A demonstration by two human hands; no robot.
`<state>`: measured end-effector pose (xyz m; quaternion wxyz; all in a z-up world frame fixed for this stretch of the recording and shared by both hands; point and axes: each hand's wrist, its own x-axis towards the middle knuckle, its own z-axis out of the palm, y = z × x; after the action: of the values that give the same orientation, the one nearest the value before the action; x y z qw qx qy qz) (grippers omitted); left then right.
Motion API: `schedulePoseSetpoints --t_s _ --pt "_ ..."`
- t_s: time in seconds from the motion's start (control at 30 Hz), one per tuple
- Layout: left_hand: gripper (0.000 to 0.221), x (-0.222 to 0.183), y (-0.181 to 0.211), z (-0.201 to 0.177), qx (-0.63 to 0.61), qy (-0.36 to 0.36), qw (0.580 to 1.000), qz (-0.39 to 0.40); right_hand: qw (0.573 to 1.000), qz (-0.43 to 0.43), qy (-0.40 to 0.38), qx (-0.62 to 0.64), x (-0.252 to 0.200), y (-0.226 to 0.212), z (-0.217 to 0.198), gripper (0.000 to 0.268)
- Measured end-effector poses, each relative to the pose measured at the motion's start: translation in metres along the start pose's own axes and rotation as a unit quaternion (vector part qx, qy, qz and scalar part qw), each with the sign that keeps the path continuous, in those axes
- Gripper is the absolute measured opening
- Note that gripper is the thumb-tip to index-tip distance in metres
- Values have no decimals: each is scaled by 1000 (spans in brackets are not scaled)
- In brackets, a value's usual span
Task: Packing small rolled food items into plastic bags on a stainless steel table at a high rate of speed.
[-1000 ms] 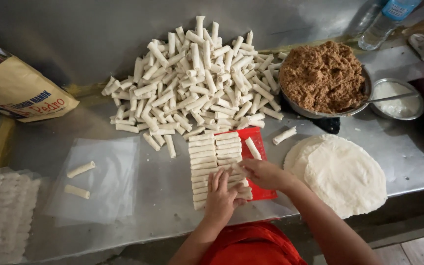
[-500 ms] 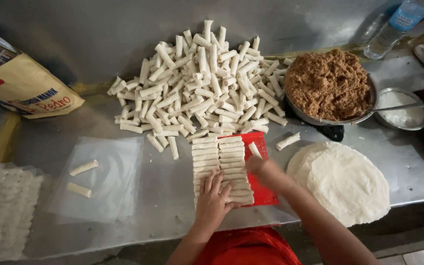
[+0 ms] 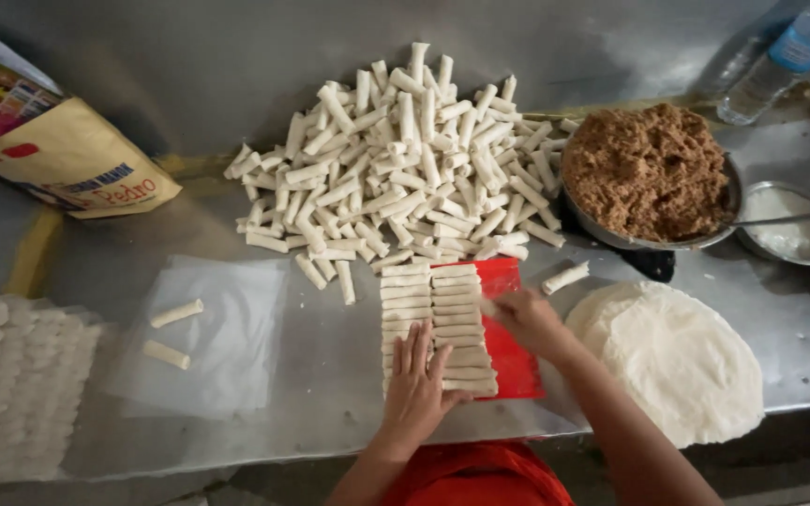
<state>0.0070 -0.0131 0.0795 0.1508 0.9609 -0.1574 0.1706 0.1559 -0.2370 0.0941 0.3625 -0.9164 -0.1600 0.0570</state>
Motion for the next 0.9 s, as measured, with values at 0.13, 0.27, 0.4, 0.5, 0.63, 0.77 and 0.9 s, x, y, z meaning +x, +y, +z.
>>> schedulePoseSetpoints --t_s 0.13,0.27,0.4,0.5,0.63,0.77,0.9 --pt "97 -1 1 3 27 -4 1000 2 970 -209 -96 -82 -15 -10 26 14" --pt "90 0 0 1 27 -6 999 31 923 -314 -138 -175 4 -7 41 15" --pt "84 -5 -8 25 9 47 997 52 904 -253 -136 -317 65 -44 57 27" --pt "84 -4 -4 18 18 12 999 39 915 -385 -34 -113 106 -114 92 59" --pt "88 0 0 6 -3 -18 1000 18 788 -384 -198 -439 132 -183 139 43" --pt "94 2 4 0 -5 -14 1000 10 807 -344 -240 -414 157 -195 162 43" --pt "83 -10 -4 30 -7 -7 1000 26 923 -140 -273 -232 145 -249 155 42"
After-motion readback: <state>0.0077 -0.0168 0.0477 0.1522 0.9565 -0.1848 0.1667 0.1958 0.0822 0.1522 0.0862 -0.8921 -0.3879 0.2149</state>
